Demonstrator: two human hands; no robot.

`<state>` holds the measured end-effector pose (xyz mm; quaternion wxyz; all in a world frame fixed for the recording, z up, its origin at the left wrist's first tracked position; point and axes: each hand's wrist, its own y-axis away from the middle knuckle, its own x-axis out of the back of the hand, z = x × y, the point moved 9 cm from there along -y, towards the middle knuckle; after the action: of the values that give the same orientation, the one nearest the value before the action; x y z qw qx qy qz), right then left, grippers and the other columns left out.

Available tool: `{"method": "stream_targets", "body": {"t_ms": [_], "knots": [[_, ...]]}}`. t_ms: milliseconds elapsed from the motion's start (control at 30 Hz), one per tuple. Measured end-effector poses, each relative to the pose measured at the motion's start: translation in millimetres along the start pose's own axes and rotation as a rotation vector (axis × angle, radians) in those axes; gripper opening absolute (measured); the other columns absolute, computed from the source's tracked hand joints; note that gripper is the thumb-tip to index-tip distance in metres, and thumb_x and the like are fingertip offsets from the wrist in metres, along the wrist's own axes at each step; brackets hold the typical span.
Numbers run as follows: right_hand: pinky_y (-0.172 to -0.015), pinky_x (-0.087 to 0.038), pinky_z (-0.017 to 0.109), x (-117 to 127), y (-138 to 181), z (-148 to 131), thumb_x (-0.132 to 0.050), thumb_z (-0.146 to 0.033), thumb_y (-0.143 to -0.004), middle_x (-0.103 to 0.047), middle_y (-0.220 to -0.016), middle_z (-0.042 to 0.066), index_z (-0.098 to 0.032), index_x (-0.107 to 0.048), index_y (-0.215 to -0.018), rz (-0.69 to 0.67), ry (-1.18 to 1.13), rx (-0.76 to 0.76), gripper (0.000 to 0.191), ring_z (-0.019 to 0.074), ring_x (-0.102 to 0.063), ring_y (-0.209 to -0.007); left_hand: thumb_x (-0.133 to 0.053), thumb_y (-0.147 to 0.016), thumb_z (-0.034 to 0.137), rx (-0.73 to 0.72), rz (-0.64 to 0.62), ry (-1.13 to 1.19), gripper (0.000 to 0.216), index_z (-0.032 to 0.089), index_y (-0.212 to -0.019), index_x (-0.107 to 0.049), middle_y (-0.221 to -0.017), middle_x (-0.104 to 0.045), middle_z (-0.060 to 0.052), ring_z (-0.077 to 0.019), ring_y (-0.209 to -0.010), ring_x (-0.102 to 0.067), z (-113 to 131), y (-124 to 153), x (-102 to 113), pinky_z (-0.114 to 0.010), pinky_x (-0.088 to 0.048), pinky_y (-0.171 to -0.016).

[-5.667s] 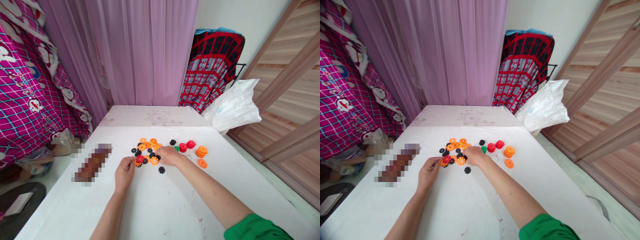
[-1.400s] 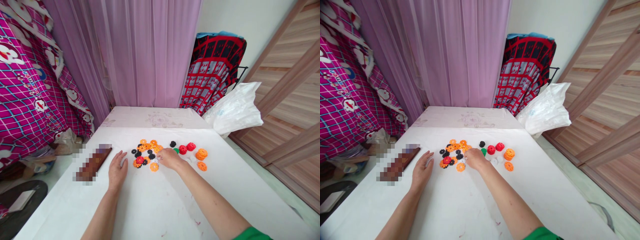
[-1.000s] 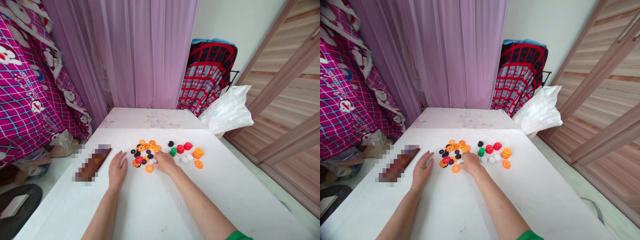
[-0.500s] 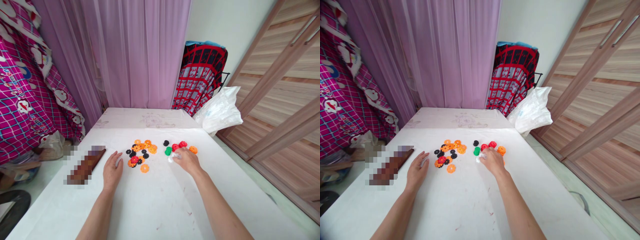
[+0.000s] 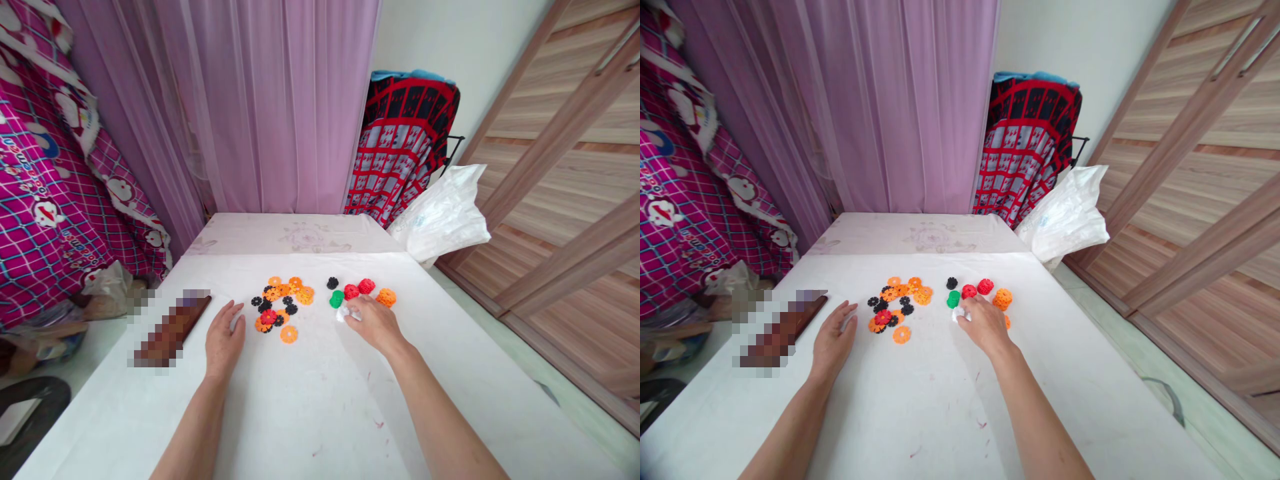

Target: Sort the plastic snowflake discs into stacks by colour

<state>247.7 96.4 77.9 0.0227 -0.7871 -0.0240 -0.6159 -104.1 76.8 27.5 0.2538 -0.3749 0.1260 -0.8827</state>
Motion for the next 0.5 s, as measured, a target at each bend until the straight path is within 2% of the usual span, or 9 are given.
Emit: {"method": "stream_targets", "body": {"t_ms": [100, 167, 233, 333, 400, 500], "knots": [[-0.07, -0.038, 0.025, -10.1, 15.1, -18.3, -0.051, -0.026, -0.085, -0.068, -0.097, 0.0, -0.026, -0.068, -0.092, -0.013, -0.073, 0.06, 0.018, 0.0152, -0.062, -0.088, -0.048, -0.084, 0.034, -0.024, -0.016, -0.038, 0.032, 0.026, -0.106, -0.07, -0.124, -0.066, -0.005, -0.0238, -0.113, -0.061, 1.7, -0.6, -2.1, -0.043, -0.046, -0.102], [-0.073, -0.04, 0.025, -26.4, 24.2, -42.7, -0.05, -0.024, -0.086, -0.068, -0.097, 0.0, -0.026, -0.068, -0.092, -0.056, -0.117, 0.146, 0.019, 0.0146, -0.063, -0.088, -0.047, -0.084, 0.033, -0.047, -0.055, -0.082, 0.032, 0.026, -0.106, -0.069, -0.121, -0.068, -0.005, -0.0248, -0.112, -0.062, 3.9, 0.1, -6.3, -0.047, -0.042, -0.105], [-0.077, -0.042, 0.025, -44.2, 29.8, -68.6, -0.052, -0.028, -0.086, -0.066, -0.103, 0.002, -0.026, -0.066, -0.101, -0.086, -0.157, 0.208, 0.021, 0.0154, -0.063, -0.09, -0.047, -0.086, 0.034, -0.073, -0.111, -0.125, 0.033, 0.026, -0.109, -0.069, -0.121, -0.068, -0.006, -0.0262, -0.116, -0.06, 7.7, 2.6, -11.9, -0.05, -0.037, -0.107], [-0.083, -0.044, 0.028, -60.2, 28.2, -97.0, -0.057, -0.04, -0.084, -0.064, -0.108, 0.005, -0.025, -0.062, -0.111, -0.035, -0.171, 0.205, 0.032, 0.0192, -0.06, -0.1, -0.046, -0.088, 0.04, -0.104, -0.208, -0.176, 0.037, 0.025, -0.115, -0.066, -0.126, -0.065, -0.007, -0.0283, -0.125, -0.053, 16.3, 10.0, -20.3, -0.052, -0.034, -0.108], [-0.085, -0.045, 0.03, -65.5, 23.7, -109.6, -0.06, -0.046, -0.081, -0.062, -0.108, 0.007, -0.023, -0.062, -0.11, -0.001, -0.148, 0.186, 0.036, 0.0224, -0.058, -0.104, -0.046, -0.088, 0.042, -0.124, -0.265, -0.209, 0.039, 0.026, -0.118, -0.064, -0.129, -0.064, -0.007, -0.0286, -0.128, -0.05, 23.0, 15.7, -24.5, -0.053, -0.032, -0.109], [-0.084, -0.046, 0.031, -70.1, 17.9, -120.9, -0.061, -0.044, -0.08, -0.062, -0.105, 0.008, -0.023, -0.063, -0.103, -0.006, -0.115, 0.179, 0.032, 0.0237, -0.057, -0.103, -0.048, -0.087, 0.042, -0.164, -0.305, -0.252, 0.04, 0.027, -0.121, -0.062, -0.129, -0.064, -0.006, -0.0283, -0.13, -0.048, 31.0, 21.4, -27.3, -0.052, -0.03, -0.111]]}}
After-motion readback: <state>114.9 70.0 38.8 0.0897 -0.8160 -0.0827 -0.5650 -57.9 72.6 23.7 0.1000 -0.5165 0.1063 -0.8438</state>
